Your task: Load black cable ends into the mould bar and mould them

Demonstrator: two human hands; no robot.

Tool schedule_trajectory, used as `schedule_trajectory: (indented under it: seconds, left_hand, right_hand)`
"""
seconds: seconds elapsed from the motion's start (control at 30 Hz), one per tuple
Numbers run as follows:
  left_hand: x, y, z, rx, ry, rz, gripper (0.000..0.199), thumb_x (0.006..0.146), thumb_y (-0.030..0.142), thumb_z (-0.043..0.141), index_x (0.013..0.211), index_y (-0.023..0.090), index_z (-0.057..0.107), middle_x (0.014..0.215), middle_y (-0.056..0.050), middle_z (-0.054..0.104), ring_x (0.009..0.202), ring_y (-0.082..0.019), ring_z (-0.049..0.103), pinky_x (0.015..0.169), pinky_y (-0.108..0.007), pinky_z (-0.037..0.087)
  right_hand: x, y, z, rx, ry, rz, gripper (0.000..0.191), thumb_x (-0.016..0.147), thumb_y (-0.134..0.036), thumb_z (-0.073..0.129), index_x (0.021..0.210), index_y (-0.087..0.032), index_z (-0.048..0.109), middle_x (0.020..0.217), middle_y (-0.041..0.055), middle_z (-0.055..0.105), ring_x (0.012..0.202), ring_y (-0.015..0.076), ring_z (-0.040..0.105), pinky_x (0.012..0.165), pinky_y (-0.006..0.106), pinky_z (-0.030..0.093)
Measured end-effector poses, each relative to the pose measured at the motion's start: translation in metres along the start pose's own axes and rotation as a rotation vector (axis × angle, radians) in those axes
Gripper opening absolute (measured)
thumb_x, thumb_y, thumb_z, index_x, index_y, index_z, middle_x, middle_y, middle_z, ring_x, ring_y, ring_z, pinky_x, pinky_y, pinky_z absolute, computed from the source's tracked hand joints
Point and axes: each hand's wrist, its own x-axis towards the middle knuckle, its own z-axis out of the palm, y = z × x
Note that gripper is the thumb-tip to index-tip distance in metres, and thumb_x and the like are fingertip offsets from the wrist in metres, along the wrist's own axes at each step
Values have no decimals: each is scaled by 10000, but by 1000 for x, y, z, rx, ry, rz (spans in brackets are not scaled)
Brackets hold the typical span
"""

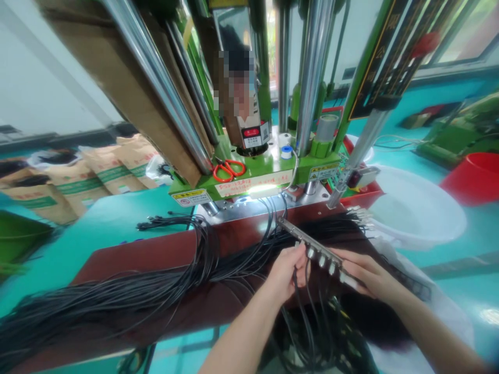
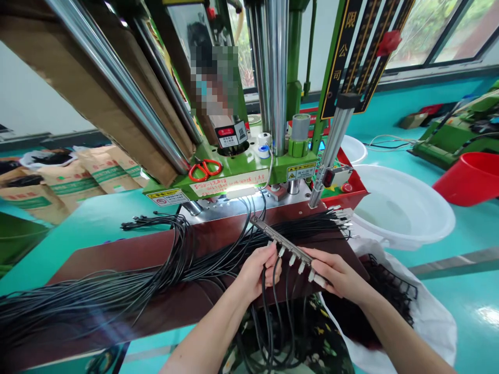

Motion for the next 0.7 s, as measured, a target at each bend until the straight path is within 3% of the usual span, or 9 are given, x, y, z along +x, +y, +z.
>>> schedule_trajectory:
  seconds: [0.27, 0.5, 0.7]
  left_hand:
    - [-4, -1, -3, 73, 90, 23, 459, 732, 478, 540, 483, 179, 295, 340, 92, 262, 287, -16, 195, 316, -165, 133]
    - [-13, 16, -10, 676, 134, 68, 503, 778, 596, 339, 573, 151, 453, 486, 5, 500, 358, -60, 411, 294, -166, 241]
    - [-16, 24, -17, 739, 80, 18, 517, 766, 606, 341, 523, 157, 420, 490, 10, 479, 358, -57, 402, 305, -177, 268]
  right_hand:
    - [-2, -8, 4, -139, -2, -22, 524, 813, -450, 507, 1257, -173, 483, 612, 28, 568, 389, 67, 383, 310, 164, 296]
    - [-2, -5, -3, -156, 14, -7, 543, 818, -461, 485, 1254, -136, 491, 653, 57, 617, 410, 103, 483, 340, 193, 404]
    - [-1, -4, -8, -203, 29, -29, 484, 796, -458, 515, 1213, -214, 540, 781, 78, 674, 646, 217, 622, 512, 281, 533]
